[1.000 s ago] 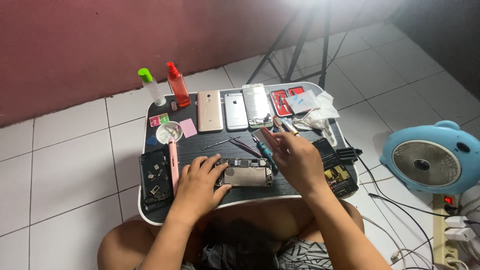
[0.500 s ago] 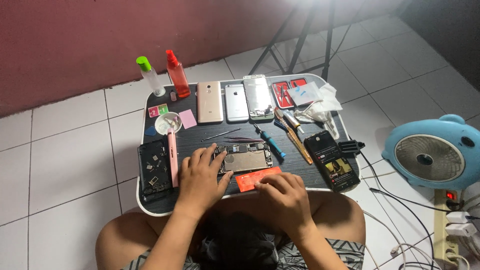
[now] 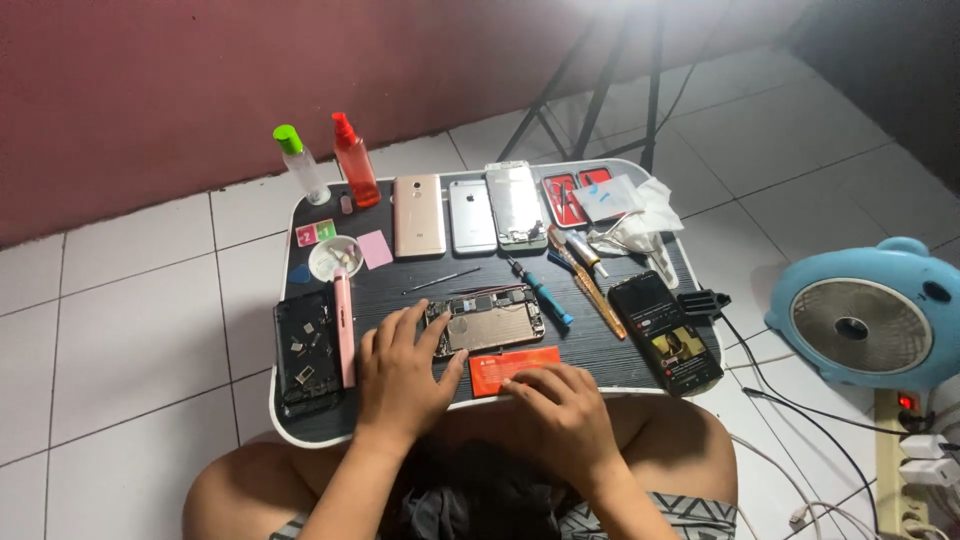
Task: Applying adhesive to the internal frame of a smartphone during a repair process after removing components with a screwdriver.
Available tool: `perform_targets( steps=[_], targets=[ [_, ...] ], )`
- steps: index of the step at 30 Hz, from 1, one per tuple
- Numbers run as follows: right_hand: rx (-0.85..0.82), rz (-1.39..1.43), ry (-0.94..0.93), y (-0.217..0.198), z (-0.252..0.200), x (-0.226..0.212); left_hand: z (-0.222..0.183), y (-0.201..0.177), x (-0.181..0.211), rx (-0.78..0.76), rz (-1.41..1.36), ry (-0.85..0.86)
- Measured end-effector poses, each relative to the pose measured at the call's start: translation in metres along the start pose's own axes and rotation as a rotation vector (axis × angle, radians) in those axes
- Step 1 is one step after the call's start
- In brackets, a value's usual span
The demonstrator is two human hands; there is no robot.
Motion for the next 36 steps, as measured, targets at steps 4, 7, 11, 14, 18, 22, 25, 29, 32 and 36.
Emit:
perform_targets(
  steps=[4, 7, 11, 14, 18, 22, 25, 29, 32, 36],
  targets=[
    [0.118, 0.078, -0.012, -0.022, 0.033, 0.023, 0.002, -0.001, 0.000, -0.010, -0.003, -0.029],
    [0.319, -0.116, -0.041, -0.048, 0.067, 0.050, 0.003, -0.002, -0.001, -0.032, -0.004, -0.054],
    [-0.001, -0.447, 0.442, -0.026, 0.079, 0.135, 0.001, 0.000, -0.002, -0.071, -0.003, -0.073],
    [-0.185, -0.484, 0.545, -0.016, 0.088, 0.158, 0.000, -0.001, -0.003, -0.020, -0.010, -0.038],
    [-0.221, -0.504, 0.540, -0.004, 0.085, 0.169, -0.004, -0.003, -0.003, 0.030, -0.041, -0.024],
    [-0.207, -0.462, 0.565, -0.017, 0.090, 0.156, -0.005, -0.008, -0.003, 0.053, -0.049, -0.004],
    [-0.123, -0.296, 0.666, -0.037, 0.087, 0.147, -0.007, -0.019, 0.001, 0.187, -0.083, 0.059],
    [0.047, 0.168, 1.056, -0.068, 0.070, 0.115, -0.008, -0.050, 0.024, 0.366, -0.175, 0.108],
    [0.179, 0.899, 1.232, -0.031, 0.040, 0.094, 0.001, -0.064, 0.051, 0.289, -0.402, 0.029],
    [0.256, 1.756, 1.085, 0.047, 0.016, 0.056, 0.025, -0.055, 0.086, -0.057, -0.927, -0.127]
  ],
)
Point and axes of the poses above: each hand's wrist, its own z-axis towards the middle knuckle, its own y-axis out of the palm, x = y × z, the point moved 5 cm from there along z, towards the middle knuckle, and after that the axes turned 1 degree about z, right-handed, at the moved point
